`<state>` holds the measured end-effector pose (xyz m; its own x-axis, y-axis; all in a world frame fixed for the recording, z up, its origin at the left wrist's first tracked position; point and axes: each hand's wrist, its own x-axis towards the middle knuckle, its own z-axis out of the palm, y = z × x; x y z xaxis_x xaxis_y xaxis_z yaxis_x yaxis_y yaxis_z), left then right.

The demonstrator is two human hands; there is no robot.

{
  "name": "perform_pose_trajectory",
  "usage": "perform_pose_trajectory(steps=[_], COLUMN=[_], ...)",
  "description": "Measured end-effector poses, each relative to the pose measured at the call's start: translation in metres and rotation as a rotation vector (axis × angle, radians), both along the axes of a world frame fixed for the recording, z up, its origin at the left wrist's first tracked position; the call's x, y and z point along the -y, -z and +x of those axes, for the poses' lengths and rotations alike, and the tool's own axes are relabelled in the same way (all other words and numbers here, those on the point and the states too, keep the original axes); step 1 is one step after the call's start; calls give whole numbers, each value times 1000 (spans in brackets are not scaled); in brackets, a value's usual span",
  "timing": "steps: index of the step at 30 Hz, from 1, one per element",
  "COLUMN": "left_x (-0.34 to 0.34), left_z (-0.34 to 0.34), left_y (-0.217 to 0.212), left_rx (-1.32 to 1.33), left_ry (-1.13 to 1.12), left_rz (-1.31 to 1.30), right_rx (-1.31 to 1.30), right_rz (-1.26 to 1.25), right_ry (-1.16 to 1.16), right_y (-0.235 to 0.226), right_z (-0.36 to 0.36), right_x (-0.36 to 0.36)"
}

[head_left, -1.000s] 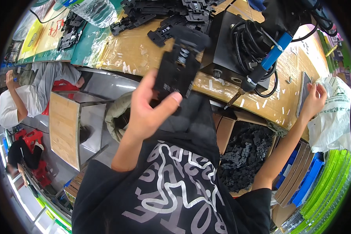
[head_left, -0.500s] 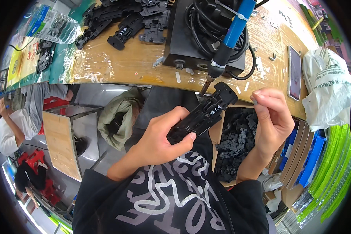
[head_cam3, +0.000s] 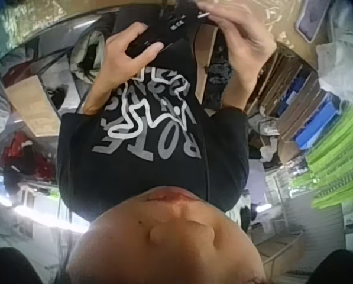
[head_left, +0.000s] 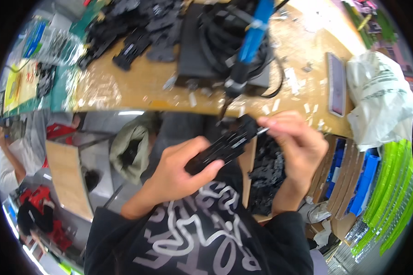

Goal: The person retrieves black plastic components from a sack and assembles them at a workbench. They insert small white pins into the plastic parts and use a soldering iron to heat and secure the connections. The person handles the parts one at a time, repeating the process for multiple units.

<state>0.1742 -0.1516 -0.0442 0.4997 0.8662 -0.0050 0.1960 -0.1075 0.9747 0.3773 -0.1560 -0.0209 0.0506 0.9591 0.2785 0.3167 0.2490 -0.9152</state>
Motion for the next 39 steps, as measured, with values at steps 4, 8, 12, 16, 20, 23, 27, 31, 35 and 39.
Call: perform_pose_trajectory(steps=[4,8,12,16,20,23,27,31,35,39], left_x=[2,1,2,3,3,4,3,7,9,8], left_z=[1,5,6,5,1,5,2,1,2,3], left_y=[5,-2,-2,-8,-7,0,-2,3,4,6], left_rx=[-27,-67,-58,-83,-76,27,-16,-39,-45,-45], left_ry=[-45,-19,-16,6,-6,-39,10,4,25,34], left_rz=[12,5,24,30,90,191,160,144,153,196], right_rx=[-113,-294,-298,-175,-100,-152,-196,-216,-230,-199], right_rz=[-76,-154,-228,-172,-179,-217,-169,-126,-121,-89], right_ry=[-22,-60,-21,-36,-9,23,-6,-38,-33,-36], right_y=[6,4,-3,0,0,-8,-9,-6,-8,-6], right_z=[-1,4,3,4,-1,-4,-3,-2,-2,-2], right_x=[-3,1,5,7,4,8,8,8,9,9])
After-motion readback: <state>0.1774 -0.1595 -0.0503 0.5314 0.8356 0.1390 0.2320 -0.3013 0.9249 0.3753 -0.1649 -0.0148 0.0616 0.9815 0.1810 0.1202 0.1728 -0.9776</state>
